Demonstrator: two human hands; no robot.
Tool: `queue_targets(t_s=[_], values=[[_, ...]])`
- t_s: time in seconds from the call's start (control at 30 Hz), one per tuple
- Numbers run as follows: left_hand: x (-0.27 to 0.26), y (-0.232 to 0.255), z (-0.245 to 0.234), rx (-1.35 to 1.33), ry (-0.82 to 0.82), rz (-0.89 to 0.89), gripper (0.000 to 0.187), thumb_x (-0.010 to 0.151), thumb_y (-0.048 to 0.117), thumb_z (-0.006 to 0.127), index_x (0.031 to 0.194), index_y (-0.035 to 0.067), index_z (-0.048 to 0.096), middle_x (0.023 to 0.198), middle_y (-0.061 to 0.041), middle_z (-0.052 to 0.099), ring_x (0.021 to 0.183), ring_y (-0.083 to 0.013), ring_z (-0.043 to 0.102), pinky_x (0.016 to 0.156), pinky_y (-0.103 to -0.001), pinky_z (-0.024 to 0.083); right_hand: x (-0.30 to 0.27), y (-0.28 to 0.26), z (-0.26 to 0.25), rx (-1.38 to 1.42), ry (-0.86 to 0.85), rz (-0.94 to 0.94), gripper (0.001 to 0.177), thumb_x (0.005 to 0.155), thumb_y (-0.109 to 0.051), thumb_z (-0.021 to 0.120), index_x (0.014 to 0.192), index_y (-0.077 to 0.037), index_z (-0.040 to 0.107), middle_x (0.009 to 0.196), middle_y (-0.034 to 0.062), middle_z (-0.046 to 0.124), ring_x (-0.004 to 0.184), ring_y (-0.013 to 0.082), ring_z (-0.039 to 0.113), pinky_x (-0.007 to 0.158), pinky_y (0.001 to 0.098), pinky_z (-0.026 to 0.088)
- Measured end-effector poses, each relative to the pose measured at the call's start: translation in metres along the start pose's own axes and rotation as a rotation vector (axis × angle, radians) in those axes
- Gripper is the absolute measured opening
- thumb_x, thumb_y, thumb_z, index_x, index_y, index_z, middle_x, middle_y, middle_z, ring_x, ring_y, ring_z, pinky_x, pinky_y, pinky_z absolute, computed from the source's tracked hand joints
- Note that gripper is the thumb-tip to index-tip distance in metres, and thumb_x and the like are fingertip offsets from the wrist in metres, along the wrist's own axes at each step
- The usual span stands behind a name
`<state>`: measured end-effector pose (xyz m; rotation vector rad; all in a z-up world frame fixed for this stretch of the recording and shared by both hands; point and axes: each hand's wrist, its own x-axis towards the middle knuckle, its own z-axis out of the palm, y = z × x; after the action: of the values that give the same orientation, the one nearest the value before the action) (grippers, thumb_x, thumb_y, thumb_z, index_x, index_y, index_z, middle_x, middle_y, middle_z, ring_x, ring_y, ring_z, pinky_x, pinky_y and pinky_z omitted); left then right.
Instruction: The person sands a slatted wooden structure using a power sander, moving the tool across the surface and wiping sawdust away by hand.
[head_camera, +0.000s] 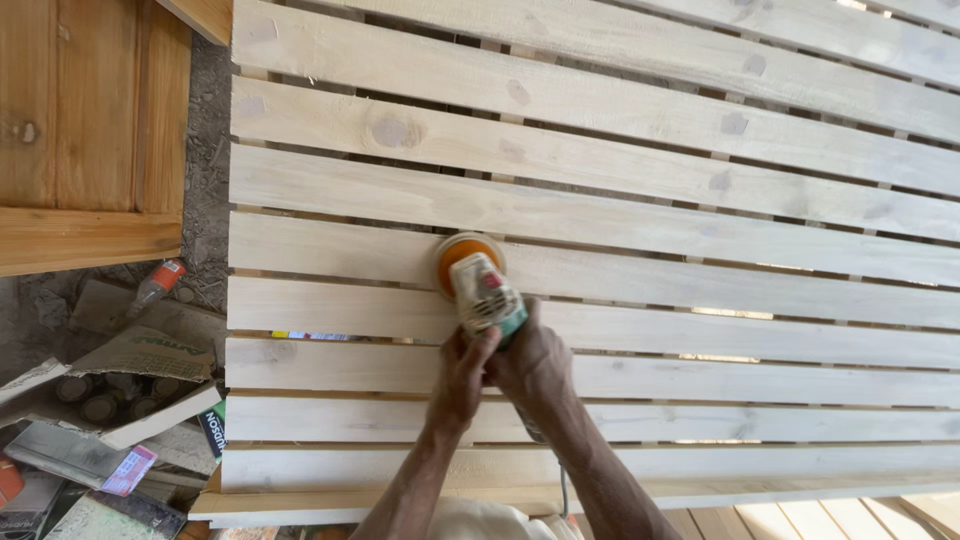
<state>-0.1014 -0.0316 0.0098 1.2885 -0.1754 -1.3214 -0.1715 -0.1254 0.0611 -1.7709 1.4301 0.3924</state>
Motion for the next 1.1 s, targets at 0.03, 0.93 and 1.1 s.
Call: queue_targets(t_s=[0.03,0.93,1.1], values=[[0.002,-0.002,0.01,0.012,-0.039,-0.016,0.075,0.088,0.062,0.056,0.124,-0.003,0.065,0.1,-0.015,0.075,0.079,-0.0198,0.074,0.063,-0.036,0.068,0.0,0.011,-0.006,0.027,0.02,0.037,0.058,0.085,-0.035,0.074,0.118,0.0,0.042,0.077,0.0165,0.076,0.054,0.0277,0.074,0.043,0.0388,0.062],[0.015,-0.002,0.049,0.048,-0.321,-0.114,0.068,0.089,0.056,0.064,0.128,0.001,0.058,0.112,-0.02,0.073,0.097,-0.0299,0.075,0.084,-0.047,0.066,-0.016,0.052,-0.023,0.266,0.11,0.139,0.039,0.089,-0.028,0.067,0.11,0.003,0.056,0.083,0.02,0.076,0.063,0.0298,0.078,0.052,0.0404,0.069],[0.026,-0.006,0.112,0.292,-0.434,-0.262,0.065,0.088,0.056,0.063,0.124,0.002,0.063,0.114,-0.017,0.074,0.097,-0.0288,0.076,0.086,-0.047,0.066,-0.012,0.124,-0.055,0.265,0.304,0.141,0.028,0.087,-0.025,0.068,0.103,-0.003,0.068,0.087,0.0202,0.076,0.069,0.0277,0.076,0.058,0.0418,0.066]])
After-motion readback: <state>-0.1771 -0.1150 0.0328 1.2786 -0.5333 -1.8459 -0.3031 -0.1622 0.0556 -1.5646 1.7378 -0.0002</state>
